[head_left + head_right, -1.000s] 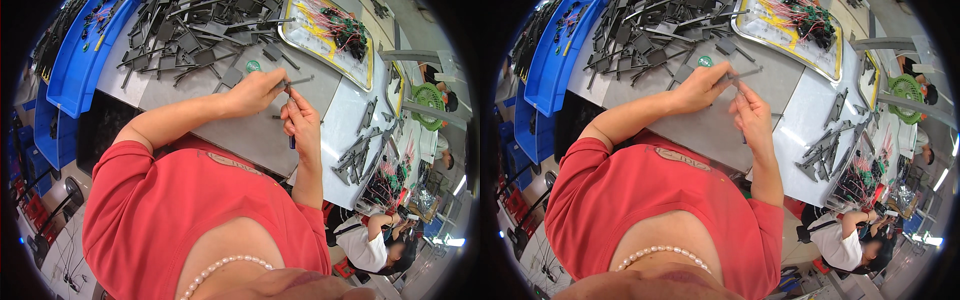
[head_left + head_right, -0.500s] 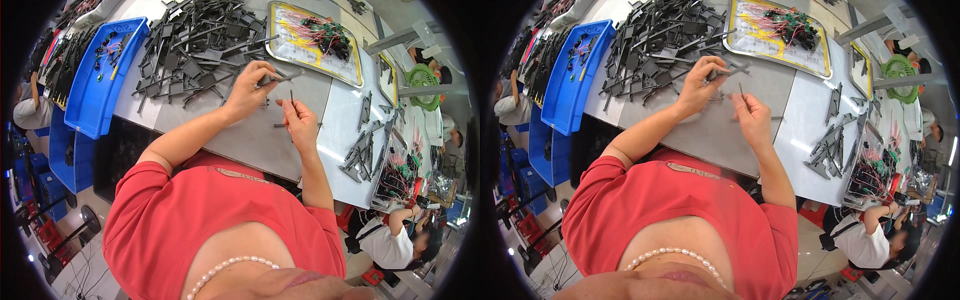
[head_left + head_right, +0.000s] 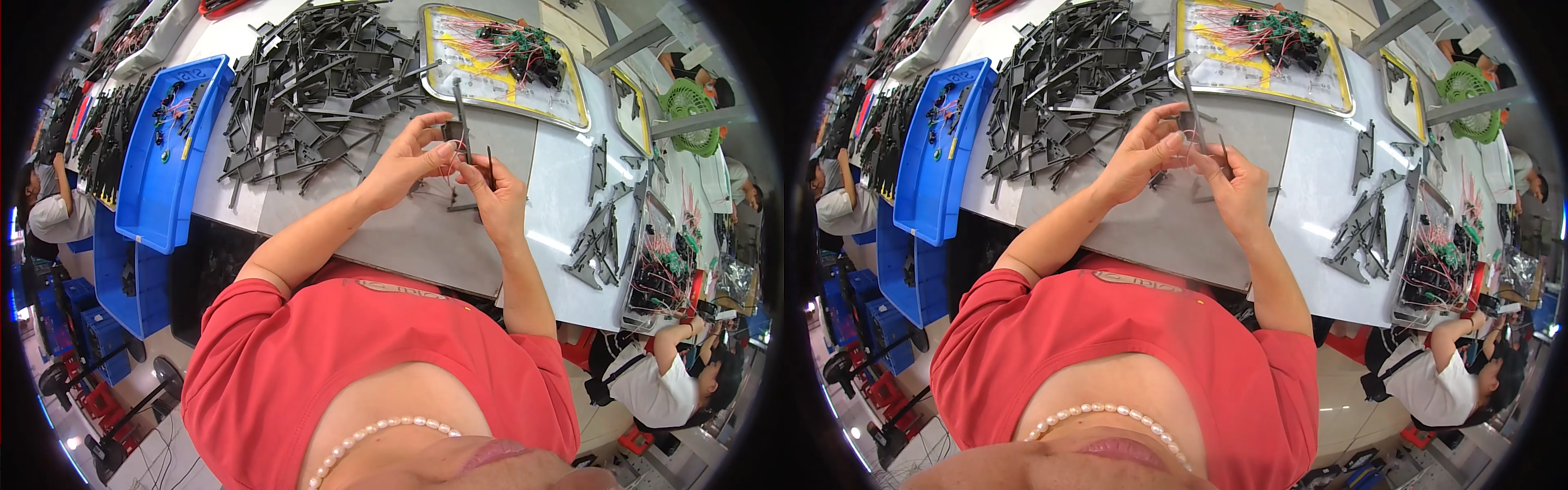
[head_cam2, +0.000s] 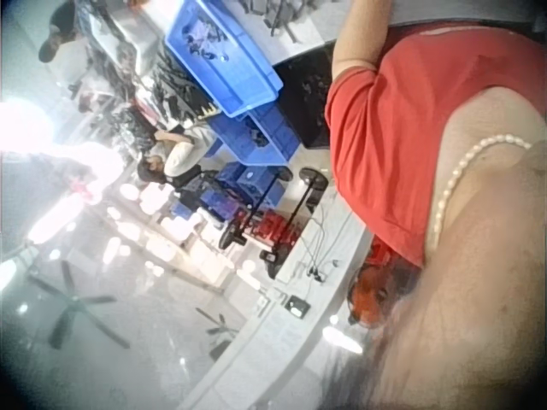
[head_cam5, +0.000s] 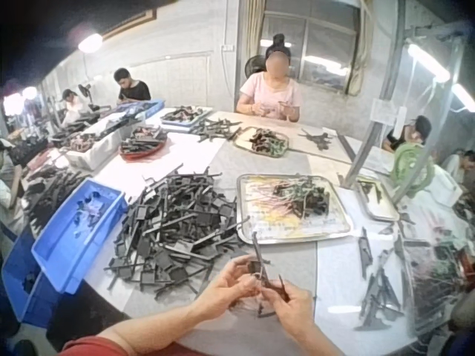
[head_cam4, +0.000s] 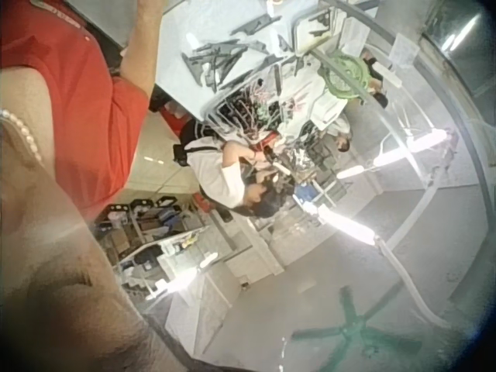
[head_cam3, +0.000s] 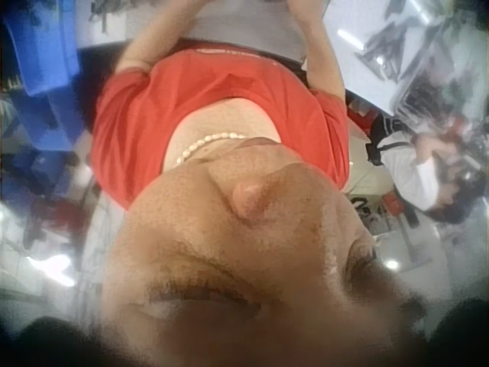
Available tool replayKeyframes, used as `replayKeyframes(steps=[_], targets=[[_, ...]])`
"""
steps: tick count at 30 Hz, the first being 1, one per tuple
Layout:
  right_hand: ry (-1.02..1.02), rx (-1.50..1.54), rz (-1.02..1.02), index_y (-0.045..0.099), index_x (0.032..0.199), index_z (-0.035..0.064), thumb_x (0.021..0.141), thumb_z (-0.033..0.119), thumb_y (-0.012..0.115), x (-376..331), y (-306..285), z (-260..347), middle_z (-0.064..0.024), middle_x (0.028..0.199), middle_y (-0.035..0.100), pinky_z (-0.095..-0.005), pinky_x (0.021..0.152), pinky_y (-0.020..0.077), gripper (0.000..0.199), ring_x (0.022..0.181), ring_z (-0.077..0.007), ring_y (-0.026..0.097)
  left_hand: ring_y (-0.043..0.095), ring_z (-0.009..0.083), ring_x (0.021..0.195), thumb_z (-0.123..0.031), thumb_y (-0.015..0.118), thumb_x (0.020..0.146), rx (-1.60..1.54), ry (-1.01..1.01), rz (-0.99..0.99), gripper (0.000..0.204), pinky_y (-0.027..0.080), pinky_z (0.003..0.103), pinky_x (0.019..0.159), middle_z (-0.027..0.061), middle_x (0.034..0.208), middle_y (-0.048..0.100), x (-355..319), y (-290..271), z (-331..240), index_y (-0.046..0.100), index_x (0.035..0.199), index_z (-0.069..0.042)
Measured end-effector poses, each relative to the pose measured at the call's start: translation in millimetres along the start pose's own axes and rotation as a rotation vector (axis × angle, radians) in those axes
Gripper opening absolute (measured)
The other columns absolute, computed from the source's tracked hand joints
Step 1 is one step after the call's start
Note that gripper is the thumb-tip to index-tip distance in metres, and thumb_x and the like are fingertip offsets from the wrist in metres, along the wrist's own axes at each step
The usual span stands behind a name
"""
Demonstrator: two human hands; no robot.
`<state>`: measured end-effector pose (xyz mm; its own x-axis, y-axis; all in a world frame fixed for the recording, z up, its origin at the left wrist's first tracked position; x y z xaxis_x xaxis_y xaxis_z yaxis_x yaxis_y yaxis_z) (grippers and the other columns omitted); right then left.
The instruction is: The person is assembling small electronic components at an industrial workbench.
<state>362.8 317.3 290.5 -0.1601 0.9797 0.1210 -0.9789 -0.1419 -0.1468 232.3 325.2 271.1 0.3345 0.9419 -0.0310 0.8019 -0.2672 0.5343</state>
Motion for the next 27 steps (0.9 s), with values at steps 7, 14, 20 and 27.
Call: replayKeyframes(steps=[7,14,20,27], targets=[[-0.022,-0.157,-0.077,0.062,0.093,-0.0024,0.084,0.016,0.064,-1.5,-12.7,11.4,-0.0047,0.073,0.064,-0.0203,0.06,0.0457,0.02,0.067,-0.0079,0.061,0.055,0.0105,0.063,-0.016,0.064,0.084,0.525,0.334,-0.222,0.032,0.044,0.023,0.055,0.0074,0.079,0.059,-7.1,-6.3,-14.9,0.046,0.104,0.001],[-0.098,-0.159,-0.088,0.062,0.09,-0.0028,0.084,0.016,0.064,-5.6,-18.6,23.5,-0.005,0.067,0.063,-0.0189,0.053,0.0427,0.02,0.063,-0.0076,0.062,0.056,0.0151,0.058,-0.003,0.062,0.081,1.153,0.744,-0.264,0.004,0.043,0.025,0.056,0.0063,0.066,0.058,-23.9,18.2,-41.9,0.059,0.083,-0.002],[-0.063,-0.056,-0.011,0.064,0.092,-0.0013,0.086,0.021,0.062,-6.4,-17.7,24.8,-0.0036,0.064,0.062,-0.0196,0.053,0.0411,0.023,0.059,-0.0046,0.056,0.058,0.0201,0.062,-0.003,0.067,0.068,1.424,1.119,-0.303,0.013,0.042,0.029,0.057,0.0022,0.068,0.06,-34.7,34.6,-59.7,0.061,0.079,-0.007],[0.024,-0.187,0.043,0.065,0.094,-0.0009,0.085,0.022,0.06,-8.6,-29.3,29.1,-0.0043,0.063,0.062,-0.0213,0.053,0.0407,0.025,0.057,-0.0048,0.052,0.059,0.0168,0.085,-0.008,0.071,0.071,1.188,0.514,-0.045,0.025,0.044,0.028,0.074,0.0089,0.091,0.063,-10.4,20.5,-53.7,0.063,0.094,-0.001]])
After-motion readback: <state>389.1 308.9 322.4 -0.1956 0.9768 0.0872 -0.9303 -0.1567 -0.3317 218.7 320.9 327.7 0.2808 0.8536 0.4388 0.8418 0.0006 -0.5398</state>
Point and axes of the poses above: each hand's wrist, its own x-axis towards the middle knuckle, its own y-axis out of the palm, z = x × y, the point moved 8 cm from there along x, towards the middle knuckle
